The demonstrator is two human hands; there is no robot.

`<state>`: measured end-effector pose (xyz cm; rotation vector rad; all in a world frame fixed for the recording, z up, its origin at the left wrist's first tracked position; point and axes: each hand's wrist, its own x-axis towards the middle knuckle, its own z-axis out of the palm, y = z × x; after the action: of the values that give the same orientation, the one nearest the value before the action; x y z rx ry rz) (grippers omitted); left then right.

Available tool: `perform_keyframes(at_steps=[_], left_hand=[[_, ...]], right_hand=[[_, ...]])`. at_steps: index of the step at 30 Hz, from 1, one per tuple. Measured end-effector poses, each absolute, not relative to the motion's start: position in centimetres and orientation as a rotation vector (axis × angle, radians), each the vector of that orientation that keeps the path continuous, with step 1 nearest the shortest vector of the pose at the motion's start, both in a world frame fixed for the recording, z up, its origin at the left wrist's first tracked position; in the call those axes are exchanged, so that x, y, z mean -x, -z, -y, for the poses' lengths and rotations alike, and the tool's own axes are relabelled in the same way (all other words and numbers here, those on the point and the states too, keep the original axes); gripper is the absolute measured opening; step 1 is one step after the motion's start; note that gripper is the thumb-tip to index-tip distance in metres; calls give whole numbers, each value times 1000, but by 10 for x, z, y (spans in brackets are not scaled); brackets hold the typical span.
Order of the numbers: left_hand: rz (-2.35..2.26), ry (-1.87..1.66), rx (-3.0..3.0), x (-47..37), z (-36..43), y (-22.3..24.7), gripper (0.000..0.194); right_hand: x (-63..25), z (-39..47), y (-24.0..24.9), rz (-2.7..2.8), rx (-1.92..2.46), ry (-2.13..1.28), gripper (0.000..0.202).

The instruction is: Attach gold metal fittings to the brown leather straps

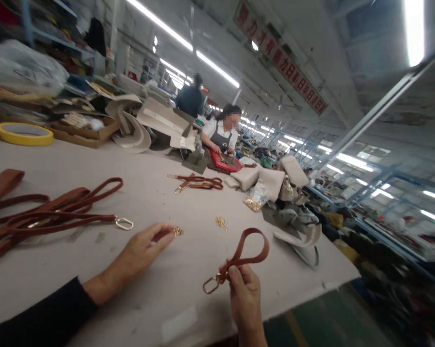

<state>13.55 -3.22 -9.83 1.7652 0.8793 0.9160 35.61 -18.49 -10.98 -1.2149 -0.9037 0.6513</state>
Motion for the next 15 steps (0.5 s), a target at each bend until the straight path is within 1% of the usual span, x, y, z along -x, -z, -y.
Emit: perform_keyframes(at_steps=[4, 9, 12, 15], left_hand=[[-1036, -943, -1785, -139, 29, 96, 40], [-1196, -909, -1833, -140, 25, 95, 37], [-1240, -944, -1891, -139, 20, 100, 35], [-1120, -1025, -1908, -138, 22, 101, 30]], right_hand=[[-402, 273, 115, 734, 1396, -454, 21], [-443, 358, 159, 524, 1747, -273, 36], [-454, 385, 187, 462, 1868, -290, 44], [-458, 378, 208, 522, 1965, -253, 42]])
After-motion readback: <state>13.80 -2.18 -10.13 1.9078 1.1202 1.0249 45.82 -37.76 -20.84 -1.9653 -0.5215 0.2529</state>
